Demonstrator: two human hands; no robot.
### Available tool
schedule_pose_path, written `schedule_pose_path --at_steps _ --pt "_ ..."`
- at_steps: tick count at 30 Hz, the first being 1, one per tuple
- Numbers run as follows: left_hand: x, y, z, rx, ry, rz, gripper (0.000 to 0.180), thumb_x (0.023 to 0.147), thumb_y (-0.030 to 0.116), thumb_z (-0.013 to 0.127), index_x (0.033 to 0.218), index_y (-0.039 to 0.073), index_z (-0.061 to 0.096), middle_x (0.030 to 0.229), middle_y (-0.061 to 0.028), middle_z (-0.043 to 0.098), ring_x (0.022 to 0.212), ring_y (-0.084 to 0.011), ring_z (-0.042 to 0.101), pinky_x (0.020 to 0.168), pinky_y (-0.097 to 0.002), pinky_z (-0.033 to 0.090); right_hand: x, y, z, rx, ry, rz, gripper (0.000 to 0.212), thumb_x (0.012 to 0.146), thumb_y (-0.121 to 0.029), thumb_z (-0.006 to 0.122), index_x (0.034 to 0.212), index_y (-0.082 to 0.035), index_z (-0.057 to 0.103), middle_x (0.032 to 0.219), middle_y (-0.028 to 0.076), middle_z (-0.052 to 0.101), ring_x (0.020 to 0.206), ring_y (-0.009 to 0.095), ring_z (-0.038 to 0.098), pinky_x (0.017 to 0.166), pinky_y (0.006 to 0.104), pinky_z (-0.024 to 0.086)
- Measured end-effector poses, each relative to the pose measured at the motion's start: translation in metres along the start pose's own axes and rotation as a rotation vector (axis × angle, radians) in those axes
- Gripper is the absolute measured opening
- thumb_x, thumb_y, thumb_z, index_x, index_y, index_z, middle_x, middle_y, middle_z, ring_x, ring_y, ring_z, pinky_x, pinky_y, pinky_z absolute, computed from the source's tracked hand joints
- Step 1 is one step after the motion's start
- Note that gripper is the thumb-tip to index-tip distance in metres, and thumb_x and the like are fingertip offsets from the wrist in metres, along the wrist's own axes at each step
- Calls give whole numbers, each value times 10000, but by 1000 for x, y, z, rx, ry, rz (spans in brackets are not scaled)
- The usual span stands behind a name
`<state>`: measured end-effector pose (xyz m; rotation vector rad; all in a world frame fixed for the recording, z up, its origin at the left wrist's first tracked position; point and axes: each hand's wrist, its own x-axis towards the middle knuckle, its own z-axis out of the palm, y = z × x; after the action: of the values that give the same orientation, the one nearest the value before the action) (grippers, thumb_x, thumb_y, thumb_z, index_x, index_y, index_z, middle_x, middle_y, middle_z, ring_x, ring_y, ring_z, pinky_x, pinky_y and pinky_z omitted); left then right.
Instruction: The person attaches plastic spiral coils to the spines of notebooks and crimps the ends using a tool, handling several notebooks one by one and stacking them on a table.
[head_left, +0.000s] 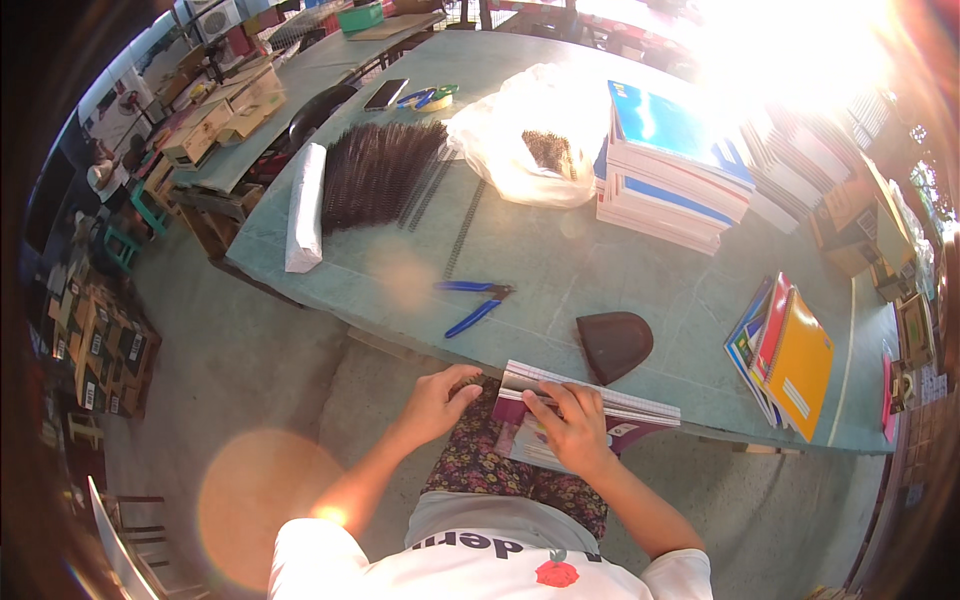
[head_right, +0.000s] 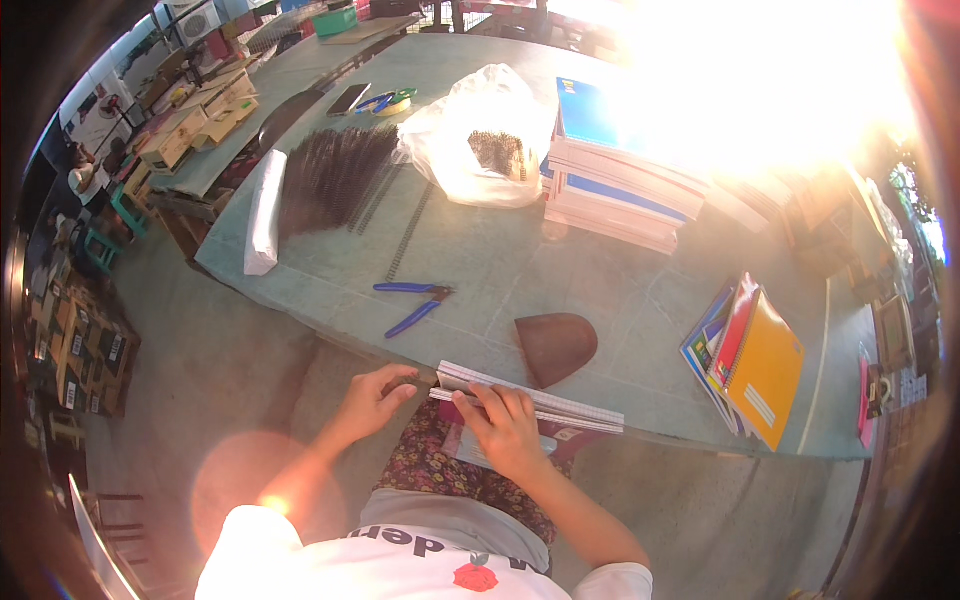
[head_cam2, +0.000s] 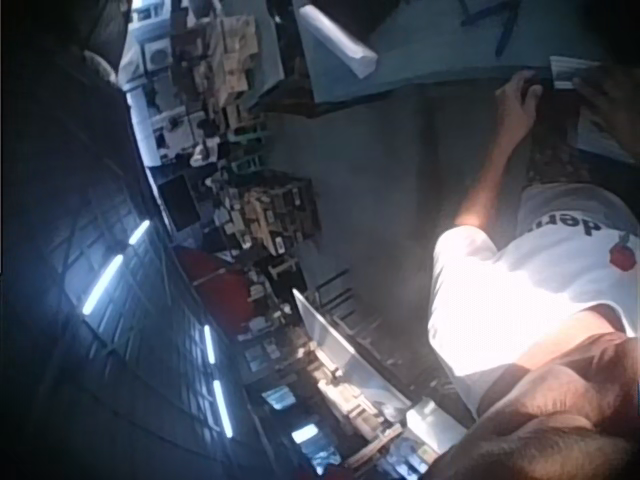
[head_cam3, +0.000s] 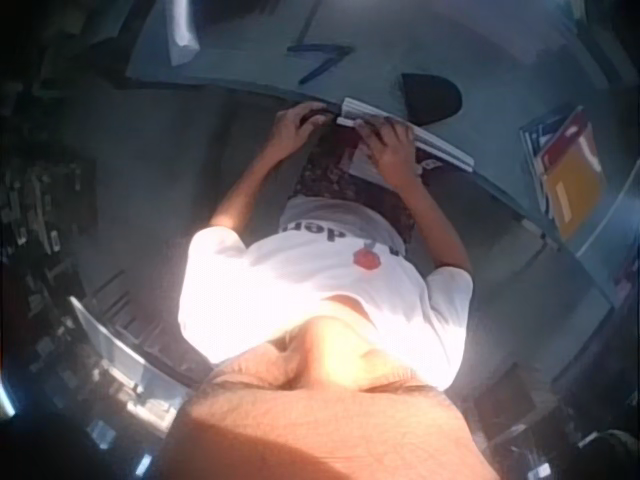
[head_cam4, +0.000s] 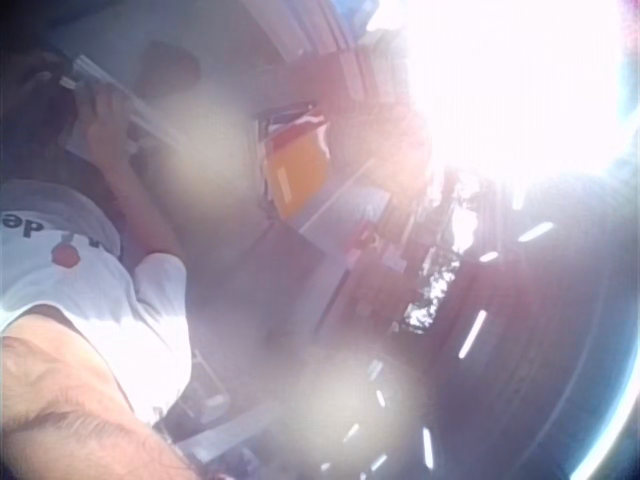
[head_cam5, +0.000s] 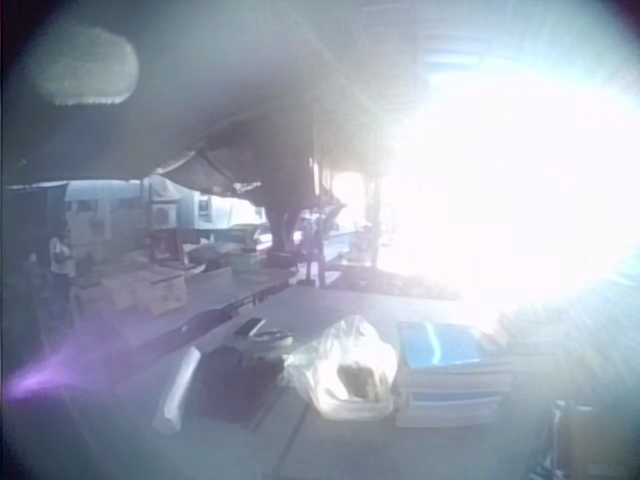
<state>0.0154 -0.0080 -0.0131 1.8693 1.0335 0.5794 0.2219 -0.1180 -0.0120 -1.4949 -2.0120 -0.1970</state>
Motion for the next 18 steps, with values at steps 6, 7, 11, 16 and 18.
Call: schedule_pose_path --at_steps 6,7,11,16,18 --pt "1 0 4 16 -10 16 279 857 201 638 1082 37 621 772 -125 663 656 -160 612 621 -305 485 -3 1 -1 30 27 -26 497 619 -110 639 1114 -81 632 1140 48 579 928 240 527 782 381 403" --pt "1 -1 4 14 -10 16 279 858 201 638 1082 36 620 771 -123 663 655 -157 611 620 -304 484 -3 1 -2 31 33 -34 479 626 -113 635 1104 -77 637 1139 48 586 923 238 530 779 378 404" --pt "1 -4 6 -8 -13 0 269 869 203 629 1080 38 623 750 -98 652 652 -129 598 596 -283 477 -4 1 -3 23 48 -50 427 651 -116 623 1073 -68 649 1138 50 604 912 232 542 768 370 407" --pt "-2 14 -1 -173 -161 -109 360 885 177 589 1222 57 554 771 -101 642 627 -135 579 608 -282 481 -3 1 -4 14 31 -42 392 678 -112 617 1065 -62 650 1132 56 611 906 226 548 762 367 409" --pt "-5 28 -6 -318 -308 -205 414 898 181 572 1297 87 515 761 -66 627 627 -109 569 601 -260 479 -5 3 -3 1 30 -37 377 688 -113 616 1060 -60 652 1129 58 613 908 225 548 760 368 410"
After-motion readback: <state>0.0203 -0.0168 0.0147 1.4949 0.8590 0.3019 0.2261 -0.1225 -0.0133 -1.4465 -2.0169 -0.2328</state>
